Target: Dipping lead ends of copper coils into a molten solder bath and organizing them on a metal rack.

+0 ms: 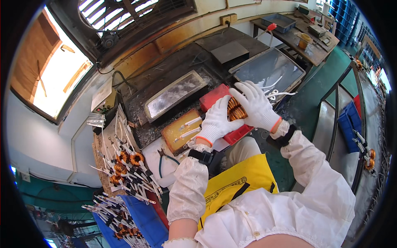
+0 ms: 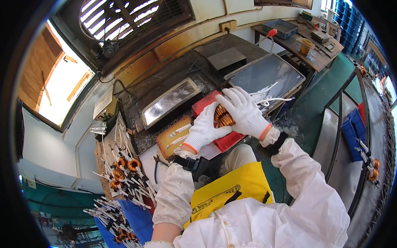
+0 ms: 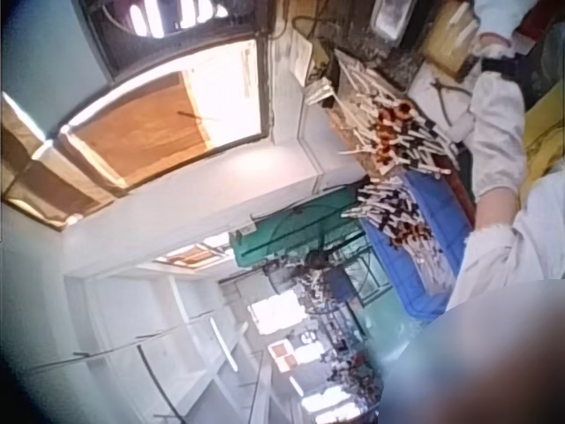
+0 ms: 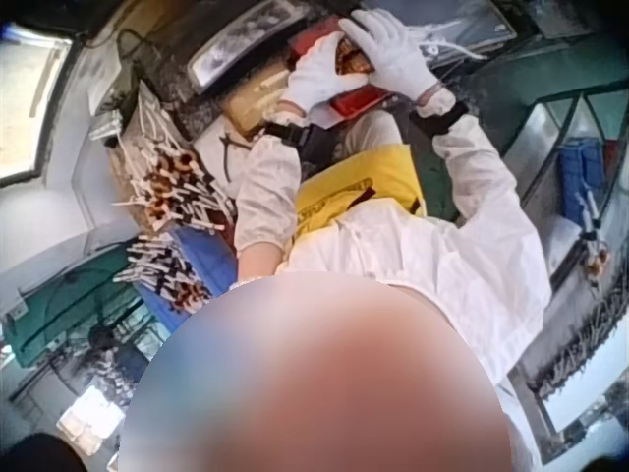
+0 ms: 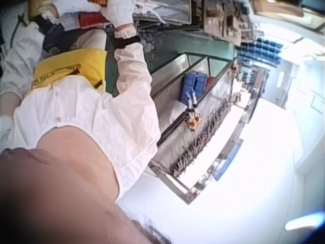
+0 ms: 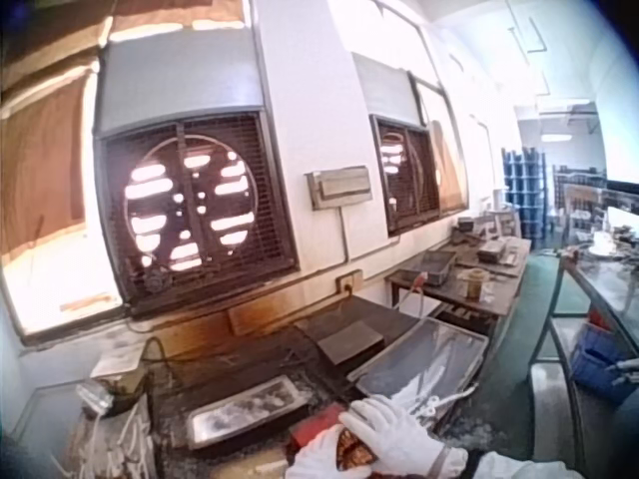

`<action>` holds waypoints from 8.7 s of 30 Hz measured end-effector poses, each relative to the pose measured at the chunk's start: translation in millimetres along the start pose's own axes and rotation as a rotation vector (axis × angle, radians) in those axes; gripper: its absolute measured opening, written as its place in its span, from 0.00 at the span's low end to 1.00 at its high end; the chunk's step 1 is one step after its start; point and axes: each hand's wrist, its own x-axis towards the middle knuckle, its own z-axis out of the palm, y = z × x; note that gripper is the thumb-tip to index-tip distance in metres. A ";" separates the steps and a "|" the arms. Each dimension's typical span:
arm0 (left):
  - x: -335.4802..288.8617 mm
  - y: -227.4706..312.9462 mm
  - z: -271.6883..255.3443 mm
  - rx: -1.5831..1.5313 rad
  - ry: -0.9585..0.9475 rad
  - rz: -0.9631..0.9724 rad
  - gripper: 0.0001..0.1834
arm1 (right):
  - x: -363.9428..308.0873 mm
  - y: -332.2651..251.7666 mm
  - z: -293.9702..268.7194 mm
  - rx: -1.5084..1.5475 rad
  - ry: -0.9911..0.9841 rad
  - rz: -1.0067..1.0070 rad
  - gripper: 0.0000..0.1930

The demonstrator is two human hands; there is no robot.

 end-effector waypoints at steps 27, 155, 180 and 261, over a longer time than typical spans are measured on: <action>-122.1 -74.1 52.0 -1.932 0.532 -0.212 0.13 | 27.8 14.6 27.3 0.166 -0.229 -0.096 0.31; -14.2 -65.8 35.4 0.430 0.428 0.119 0.13 | 42.1 1.7 32.1 0.035 -0.334 -0.052 0.36; -15.4 -71.5 42.5 0.353 0.498 0.142 0.12 | 47.2 -4.1 30.6 0.003 -0.358 -0.073 0.36; 73.5 -40.7 94.8 -2.389 0.213 -0.073 0.28 | 79.4 -7.8 53.1 -0.091 -0.256 0.371 0.35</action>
